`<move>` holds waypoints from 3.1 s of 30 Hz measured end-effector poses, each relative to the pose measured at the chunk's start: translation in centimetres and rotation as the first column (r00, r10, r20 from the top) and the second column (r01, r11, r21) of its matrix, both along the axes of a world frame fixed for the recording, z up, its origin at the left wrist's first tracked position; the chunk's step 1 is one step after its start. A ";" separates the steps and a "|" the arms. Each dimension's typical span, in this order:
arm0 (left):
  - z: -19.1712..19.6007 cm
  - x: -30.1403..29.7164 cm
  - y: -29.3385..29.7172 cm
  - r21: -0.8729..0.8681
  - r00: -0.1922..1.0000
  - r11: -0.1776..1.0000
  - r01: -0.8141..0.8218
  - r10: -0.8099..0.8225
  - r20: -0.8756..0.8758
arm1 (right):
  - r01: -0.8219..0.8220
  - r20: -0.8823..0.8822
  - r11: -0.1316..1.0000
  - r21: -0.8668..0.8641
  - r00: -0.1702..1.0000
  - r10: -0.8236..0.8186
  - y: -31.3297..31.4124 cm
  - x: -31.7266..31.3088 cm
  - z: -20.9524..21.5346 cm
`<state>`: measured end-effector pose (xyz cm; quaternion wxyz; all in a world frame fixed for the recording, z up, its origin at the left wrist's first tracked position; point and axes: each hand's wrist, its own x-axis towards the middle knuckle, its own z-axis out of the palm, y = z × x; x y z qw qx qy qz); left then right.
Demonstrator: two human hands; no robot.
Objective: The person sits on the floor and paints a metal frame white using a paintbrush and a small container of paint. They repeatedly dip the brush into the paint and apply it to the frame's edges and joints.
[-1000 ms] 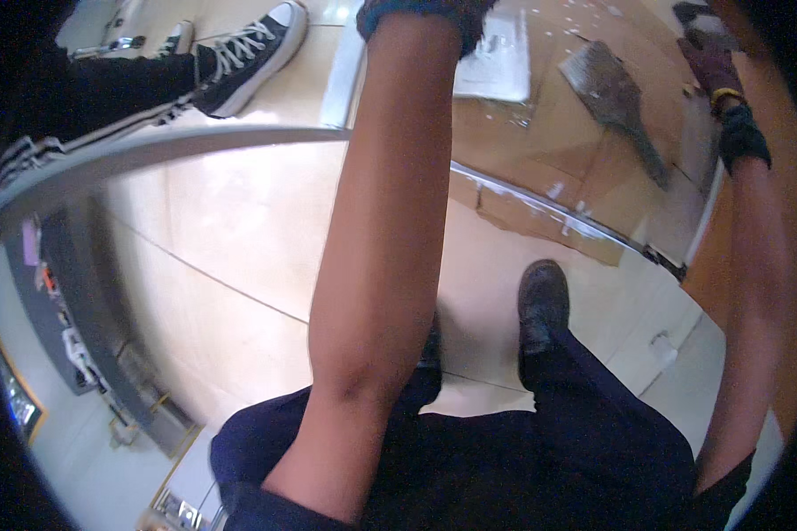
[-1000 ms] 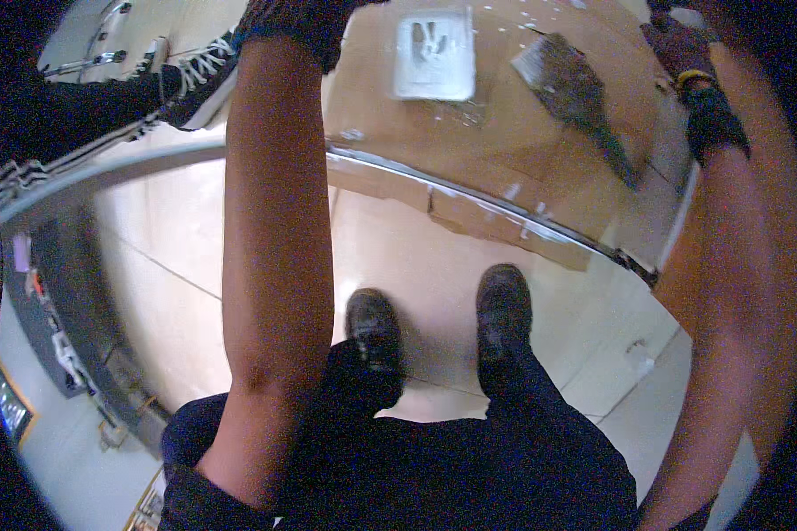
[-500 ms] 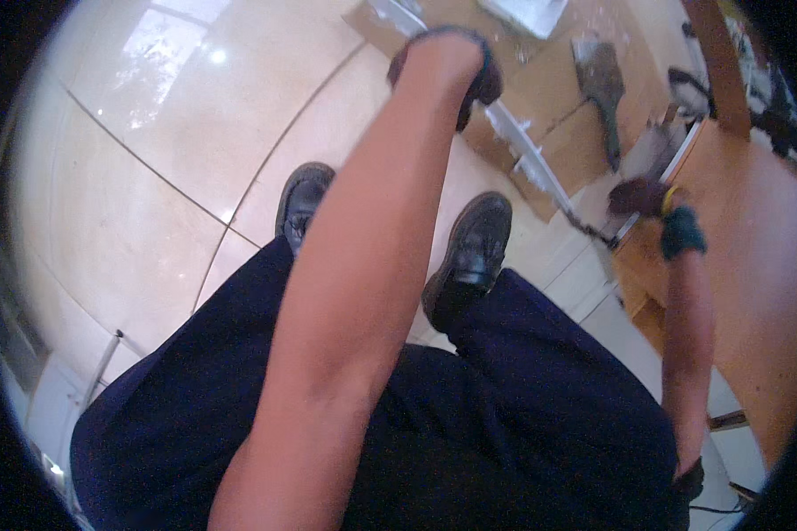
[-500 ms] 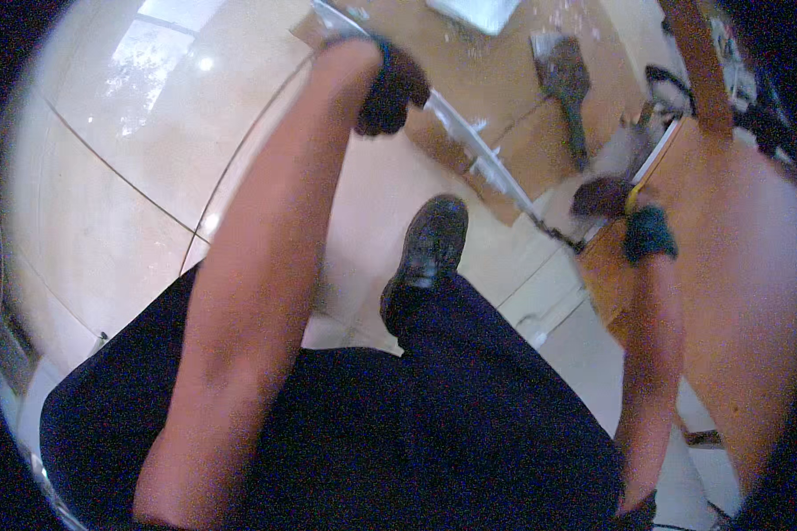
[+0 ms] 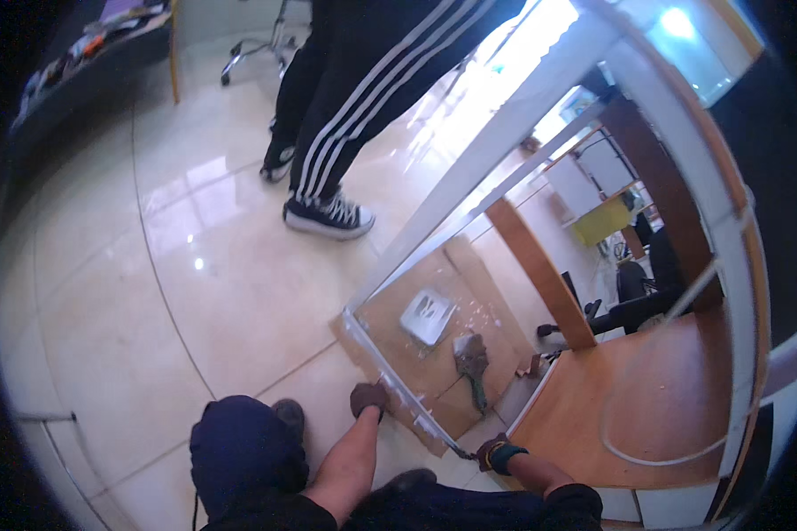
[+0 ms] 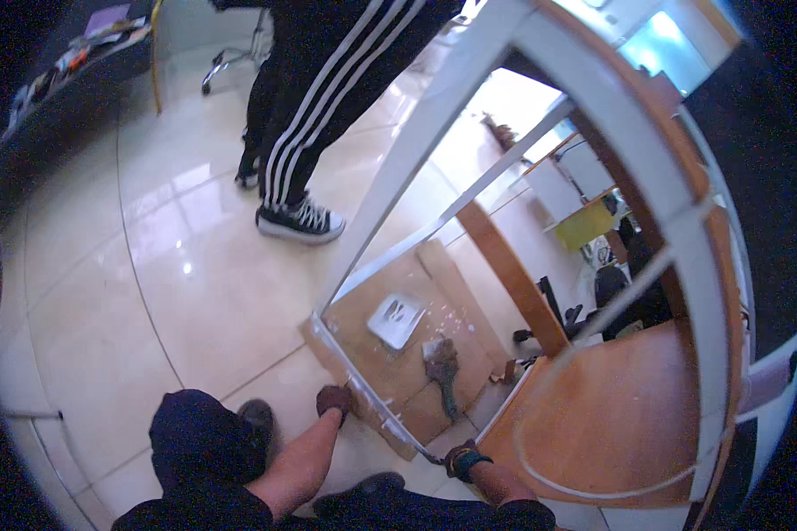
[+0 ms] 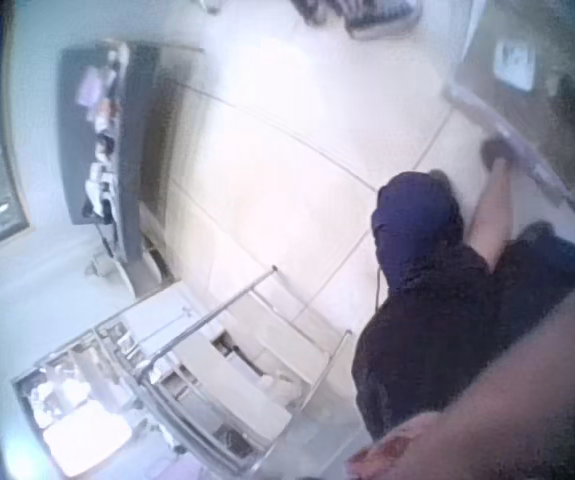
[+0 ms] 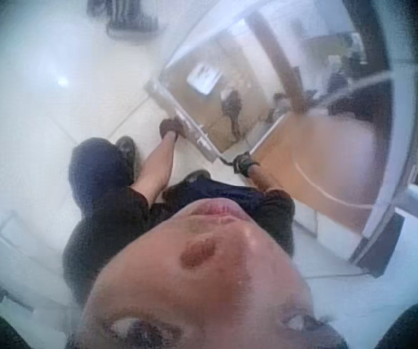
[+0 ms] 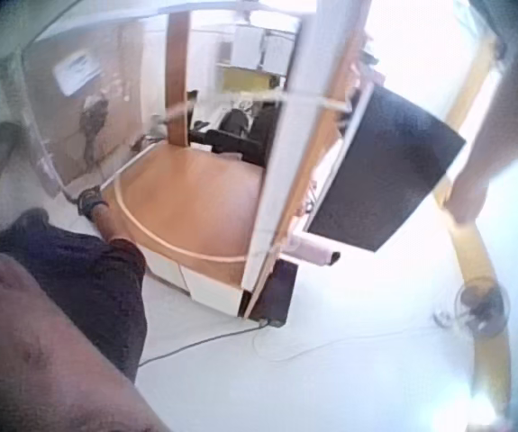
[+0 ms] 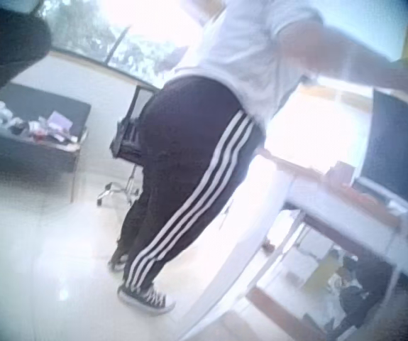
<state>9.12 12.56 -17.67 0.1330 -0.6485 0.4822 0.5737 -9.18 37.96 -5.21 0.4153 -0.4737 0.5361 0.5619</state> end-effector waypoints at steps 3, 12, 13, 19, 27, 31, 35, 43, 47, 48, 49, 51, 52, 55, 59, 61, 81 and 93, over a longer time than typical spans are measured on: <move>-0.9 -0.2 -0.1 0.032 0.997 0.999 0.030 -0.033 0.068 | 0.024 0.036 1.000 0.009 0.999 -0.025 -1.4 -0.7 -0.8; -0.9 -1.1 1.5 -0.094 0.982 0.977 0.189 -0.189 0.008 | 0.037 0.038 0.994 -0.098 0.999 -0.033 2.8 -3.1 -5.2; -1.0 -0.9 1.6 -0.128 0.968 0.960 0.248 -0.251 -0.004 | 0.005 0.051 0.991 -0.132 0.999 0.002 4.1 -2.8 -5.5; -2.3 -0.8 1.6 -0.244 0.963 0.934 0.262 -0.270 0.004 | 0.109 -0.091 0.994 -0.028 0.990 -0.111 -0.2 -0.3 -2.7; -1.6 -0.8 1.6 -0.283 0.950 0.910 0.303 -0.310 0.022 | 0.093 -0.013 0.996 0.015 0.996 -0.093 -0.8 -1.1 -1.4; -1.4 -0.8 1.8 -0.317 0.954 0.903 0.291 -0.300 0.023 | 0.087 0.024 0.996 0.018 0.996 -0.087 0.0 -1.4 -1.6; -1.5 -0.9 1.4 -0.287 0.936 0.893 0.346 -0.351 0.034 | 0.093 0.051 0.996 0.006 0.994 -0.093 -0.4 -1.4 -1.0; -0.8 -0.7 1.2 -0.243 0.944 0.915 0.324 -0.328 0.025 | 0.132 0.055 0.991 -0.012 0.990 -0.131 0.9 -2.5 -2.5; -1.0 -0.5 1.2 -0.239 0.942 0.913 0.330 -0.334 0.023 | 0.110 0.066 0.993 0.032 0.992 -0.112 -0.9 -2.3 -1.5; -0.9 -0.2 1.6 -0.287 0.940 0.898 0.335 -0.338 0.037 | 0.101 0.070 0.994 0.033 0.992 -0.103 -1.3 -2.1 -1.1; -0.6 -0.3 1.7 -0.277 0.931 0.891 0.360 -0.364 0.041 | 0.098 0.066 0.995 0.037 0.993 -0.100 -1.5 -2.2 -0.9; 0.2 -0.5 1.4 -0.256 0.908 0.874 0.414 -0.417 0.046 | 0.086 0.074 0.996 0.035 0.993 -0.089 -1.8 -2.7 -2.0; 0.2 -0.4 1.7 -0.268 0.902 0.863 0.427 -0.429 0.055 | 0.083 0.065 0.995 0.064 0.994 -0.087 -1.9 -2.7 -2.3; -0.5 -0.1 1.8 -0.296 0.914 0.870 0.395 -0.403 0.038 | 0.082 0.072 0.997 0.000 0.994 -0.082 -1.4 -3.2 -2.9; 0.4 -0.2 1.6 -0.284 0.891 0.850 0.443 -0.452 0.039 | 0.114 0.057 0.992 -0.052 0.992 -0.111 -0.6 -3.5 -3.5; 0.4 0.0 1.7 -0.311 0.883 0.833 0.457 -0.468 0.042 | 0.125 0.055 0.989 -0.075 0.991 -0.121 -0.4 -3.6 -3.9; 1.1 0.8 2.9 -0.407 0.814 0.735 0.542 -0.580 0.037 | 0.107 0.103 0.981 -0.162 0.991 -0.091 -3.0 -4.0 -6.8; 0.9 1.3 2.9 -0.446 0.792 0.695 0.564 -0.608 0.056 | 0.115 0.085 0.951 -0.288 0.992 -0.094 -3.8 -2.7 -5.0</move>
